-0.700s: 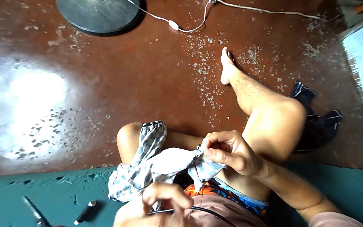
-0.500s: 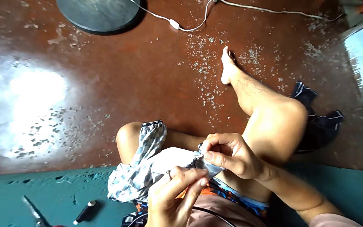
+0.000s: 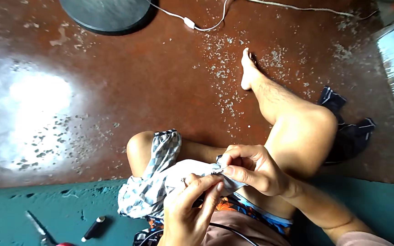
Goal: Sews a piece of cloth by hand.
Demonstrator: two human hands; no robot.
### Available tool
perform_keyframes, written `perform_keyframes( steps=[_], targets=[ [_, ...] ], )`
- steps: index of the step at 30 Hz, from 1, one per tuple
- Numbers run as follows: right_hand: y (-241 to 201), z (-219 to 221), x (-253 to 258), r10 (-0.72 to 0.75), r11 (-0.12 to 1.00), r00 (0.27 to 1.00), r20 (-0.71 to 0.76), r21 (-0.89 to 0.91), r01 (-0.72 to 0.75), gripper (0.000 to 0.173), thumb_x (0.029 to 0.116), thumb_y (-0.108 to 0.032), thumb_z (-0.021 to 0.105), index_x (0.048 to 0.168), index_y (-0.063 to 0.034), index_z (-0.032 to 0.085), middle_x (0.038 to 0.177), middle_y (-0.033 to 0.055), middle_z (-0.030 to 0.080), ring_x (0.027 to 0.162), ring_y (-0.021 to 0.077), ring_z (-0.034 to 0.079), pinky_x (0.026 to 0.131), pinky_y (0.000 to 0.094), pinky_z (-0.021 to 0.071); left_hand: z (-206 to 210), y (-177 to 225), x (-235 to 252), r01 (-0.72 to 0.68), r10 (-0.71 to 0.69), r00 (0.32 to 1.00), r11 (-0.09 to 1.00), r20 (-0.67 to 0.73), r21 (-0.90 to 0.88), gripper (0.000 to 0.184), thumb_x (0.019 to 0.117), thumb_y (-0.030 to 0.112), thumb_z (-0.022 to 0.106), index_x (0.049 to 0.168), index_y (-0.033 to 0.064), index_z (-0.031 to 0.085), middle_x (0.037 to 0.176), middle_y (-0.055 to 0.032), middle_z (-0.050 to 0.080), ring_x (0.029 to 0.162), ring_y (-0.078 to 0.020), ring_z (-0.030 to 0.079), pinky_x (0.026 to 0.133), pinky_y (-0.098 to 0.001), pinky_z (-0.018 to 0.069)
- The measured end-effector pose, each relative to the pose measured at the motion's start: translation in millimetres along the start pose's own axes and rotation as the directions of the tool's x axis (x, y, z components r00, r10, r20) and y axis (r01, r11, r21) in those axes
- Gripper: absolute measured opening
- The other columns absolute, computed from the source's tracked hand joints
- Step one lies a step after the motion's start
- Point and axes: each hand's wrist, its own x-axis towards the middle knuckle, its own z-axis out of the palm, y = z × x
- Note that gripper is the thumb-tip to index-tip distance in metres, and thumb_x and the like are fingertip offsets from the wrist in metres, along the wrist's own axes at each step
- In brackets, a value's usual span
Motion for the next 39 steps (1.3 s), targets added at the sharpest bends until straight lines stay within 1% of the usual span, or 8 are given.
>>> perform_keyframes(
  steps=[12,15,17,20,25,28,35,39],
  targets=[
    [-1,1,2,-0.002,1.0,1.0,0.004,-0.011,0.002,0.009,0.0972,-0.004,0.06,0.097,-0.0006,0.068,0.091,-0.0082,0.066,0.086,-0.0086,0.061,0.075,0.01,0.0524,-1,1,1,0.024,-0.024,1.0,1.0,0.001,0.0,0.015,0.103,0.024,0.062,0.104,0.0119,0.072,0.086,0.0051,0.064,0.082,0.0062,0.059,0.074,-0.0091,0.048],
    [0,1,3,-0.014,1.0,1.0,0.011,-0.014,0.014,0.011,0.0964,-0.003,0.059,0.096,0.0036,0.068,0.091,-0.0047,0.066,0.085,-0.0073,0.06,0.074,0.0107,0.0509,-4,2,2,0.041,-0.041,0.999,0.999,0.007,0.018,0.014,0.1029,0.024,0.062,0.105,0.0143,0.072,0.087,0.007,0.066,0.081,0.0073,0.059,0.073,-0.0091,0.0478],
    [0,1,5,-0.028,0.999,1.0,0.01,-0.03,0.028,0.013,0.0962,-0.003,0.059,0.095,0.007,0.067,0.088,-0.0015,0.066,0.082,-0.0067,0.059,0.072,0.0108,0.0495,-7,2,4,0.049,-0.05,0.999,0.998,0.02,0.026,0.014,0.1032,0.024,0.061,0.105,0.0144,0.071,0.088,0.0081,0.067,0.082,0.0084,0.06,0.075,-0.0087,0.0494],
    [-1,1,7,-0.044,0.998,0.999,0.018,-0.044,0.045,0.014,0.0948,-0.001,0.059,0.094,0.0102,0.067,0.085,0.0013,0.065,0.078,-0.0064,0.058,0.07,0.0103,0.0473,-11,4,7,0.061,-0.061,0.998,0.998,0.028,0.027,0.014,0.1038,0.022,0.06,0.104,0.0139,0.071,0.087,0.0096,0.066,0.083,0.0099,0.059,0.076,-0.0088,0.0488],
    [0,3,8,-0.051,0.997,0.998,0.026,-0.056,0.052,0.013,0.094,0.0,0.059,0.092,0.0105,0.066,0.082,0.0014,0.062,0.074,-0.0069,0.055,0.066,0.0091,0.0446,-12,1,6,0.038,-0.039,0.998,0.999,0.042,0.037,0.016,0.1038,0.021,0.06,0.102,0.0099,0.071,0.086,0.008,0.066,0.084,0.0101,0.059,0.077,-0.0094,0.0486],
    [1,3,9,-0.061,0.996,0.998,0.024,-0.057,0.062,0.013,0.0937,-0.001,0.059,0.092,0.0102,0.066,0.082,0.0014,0.062,0.073,-0.0073,0.055,0.064,0.0086,0.0443,-11,1,5,0.034,-0.036,0.998,0.999,0.043,0.039,0.017,0.103,0.019,0.06,0.1,0.0052,0.071,0.085,0.0048,0.066,0.082,0.0091,0.059,0.076,-0.0096,0.0491],
    [0,4,7,-0.049,0.997,0.998,0.032,-0.057,0.051,0.014,0.0941,-0.001,0.059,0.092,0.0103,0.067,0.083,0.0014,0.062,0.074,-0.0069,0.056,0.066,0.0088,0.0455,-13,0,4,0.027,-0.029,0.999,0.999,0.043,0.032,0.015,0.1035,0.02,0.06,0.103,0.0098,0.071,0.087,0.0069,0.067,0.084,0.0088,0.06,0.076,-0.0099,0.05],
    [0,5,6,-0.054,0.996,0.998,0.031,-0.066,0.056,0.014,0.0941,-0.001,0.059,0.092,0.01,0.067,0.083,0.0014,0.063,0.074,-0.0071,0.056,0.066,0.0087,0.0459,-13,1,3,0.04,-0.042,0.998,0.998,0.042,0.048,0.015,0.1034,0.021,0.06,0.103,0.0105,0.071,0.086,0.0064,0.066,0.084,0.0086,0.06,0.076,-0.0096,0.0493]
  ],
)
